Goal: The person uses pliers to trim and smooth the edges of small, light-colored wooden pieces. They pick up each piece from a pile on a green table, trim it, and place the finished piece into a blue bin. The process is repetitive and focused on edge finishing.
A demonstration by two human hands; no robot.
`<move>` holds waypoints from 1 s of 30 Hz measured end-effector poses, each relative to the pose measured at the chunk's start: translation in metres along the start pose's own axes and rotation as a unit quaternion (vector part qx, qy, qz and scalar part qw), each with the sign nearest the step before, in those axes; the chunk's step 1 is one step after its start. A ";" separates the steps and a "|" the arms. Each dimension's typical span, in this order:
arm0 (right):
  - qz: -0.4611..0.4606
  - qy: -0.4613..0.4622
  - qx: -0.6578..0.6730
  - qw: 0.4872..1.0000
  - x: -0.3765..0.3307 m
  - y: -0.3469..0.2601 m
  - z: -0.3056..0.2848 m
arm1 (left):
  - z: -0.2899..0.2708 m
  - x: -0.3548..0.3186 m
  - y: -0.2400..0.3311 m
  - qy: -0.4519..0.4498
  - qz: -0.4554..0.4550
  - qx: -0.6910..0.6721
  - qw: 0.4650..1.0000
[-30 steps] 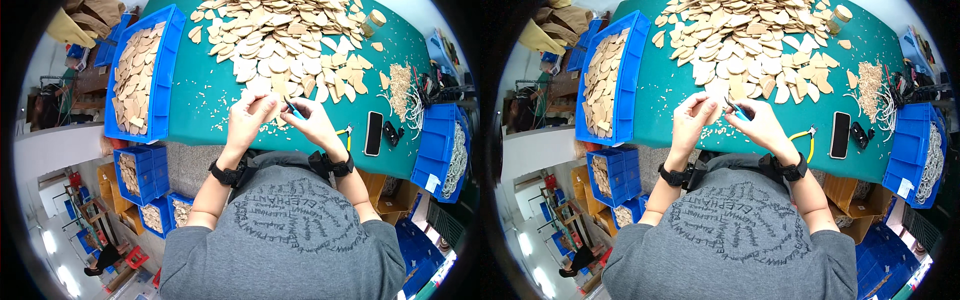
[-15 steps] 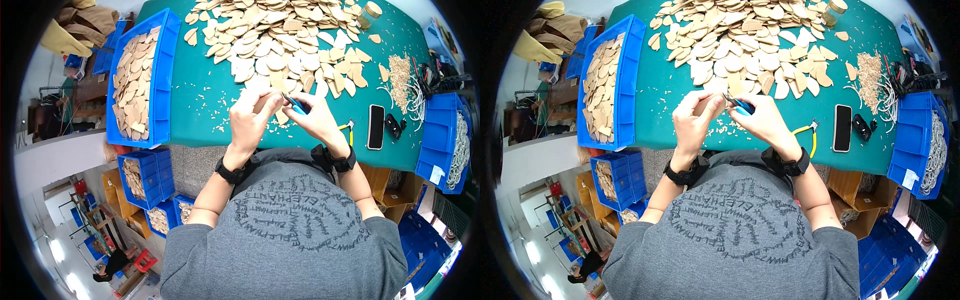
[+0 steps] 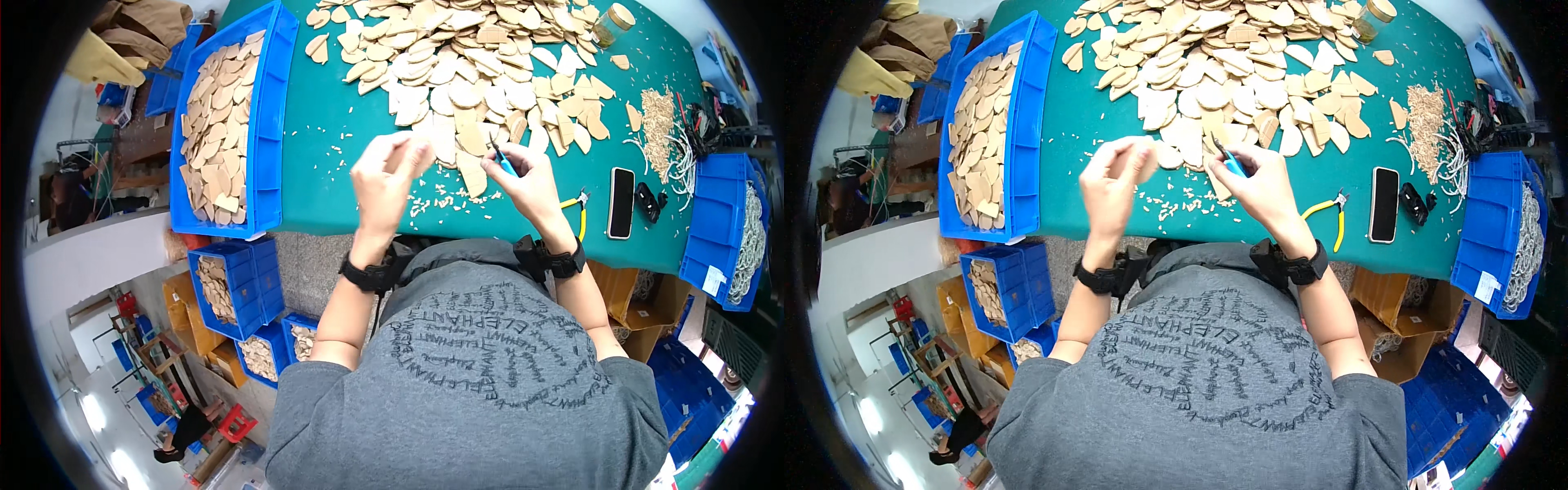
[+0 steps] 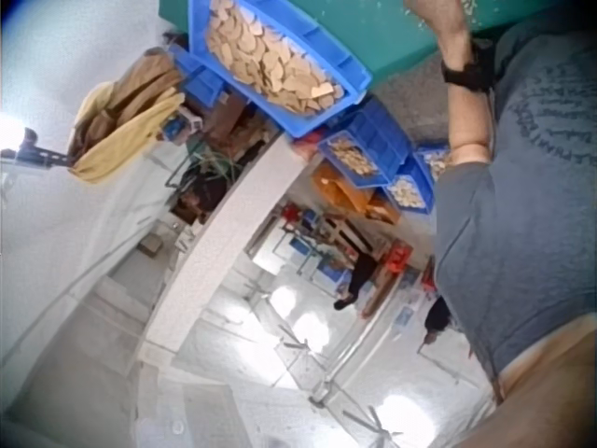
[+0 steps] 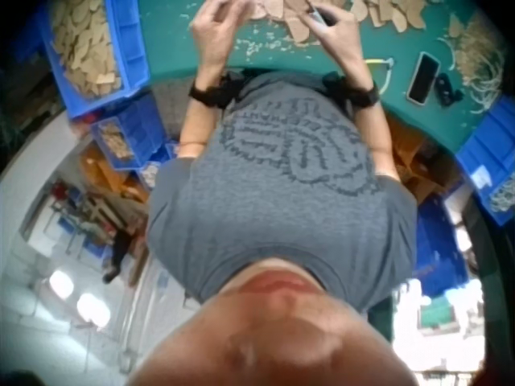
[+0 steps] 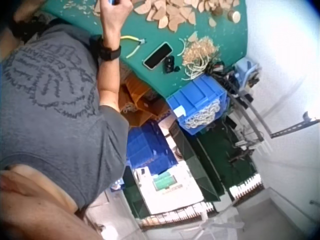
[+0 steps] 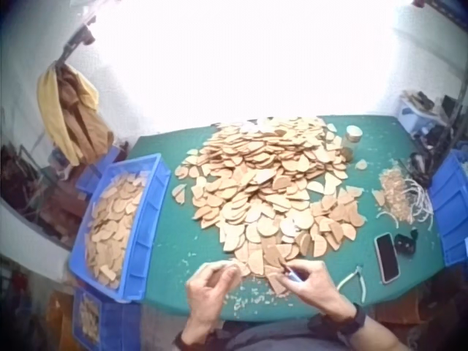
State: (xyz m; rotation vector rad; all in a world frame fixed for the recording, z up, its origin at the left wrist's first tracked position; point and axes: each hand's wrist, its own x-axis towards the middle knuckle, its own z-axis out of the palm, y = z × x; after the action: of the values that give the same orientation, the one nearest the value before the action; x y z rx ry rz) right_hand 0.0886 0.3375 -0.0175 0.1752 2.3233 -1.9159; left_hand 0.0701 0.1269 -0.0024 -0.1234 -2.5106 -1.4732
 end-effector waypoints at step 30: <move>0.042 0.026 0.000 0.999 -0.016 0.005 0.026 | 0.026 0.020 -0.044 -0.315 -0.205 -0.388 0.841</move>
State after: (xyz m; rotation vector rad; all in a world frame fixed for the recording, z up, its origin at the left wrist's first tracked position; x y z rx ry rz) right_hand 0.1063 0.3124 -0.0246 0.3208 2.3084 -1.8934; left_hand 0.0388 0.1273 -0.0475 -0.2446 -2.2276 -2.9914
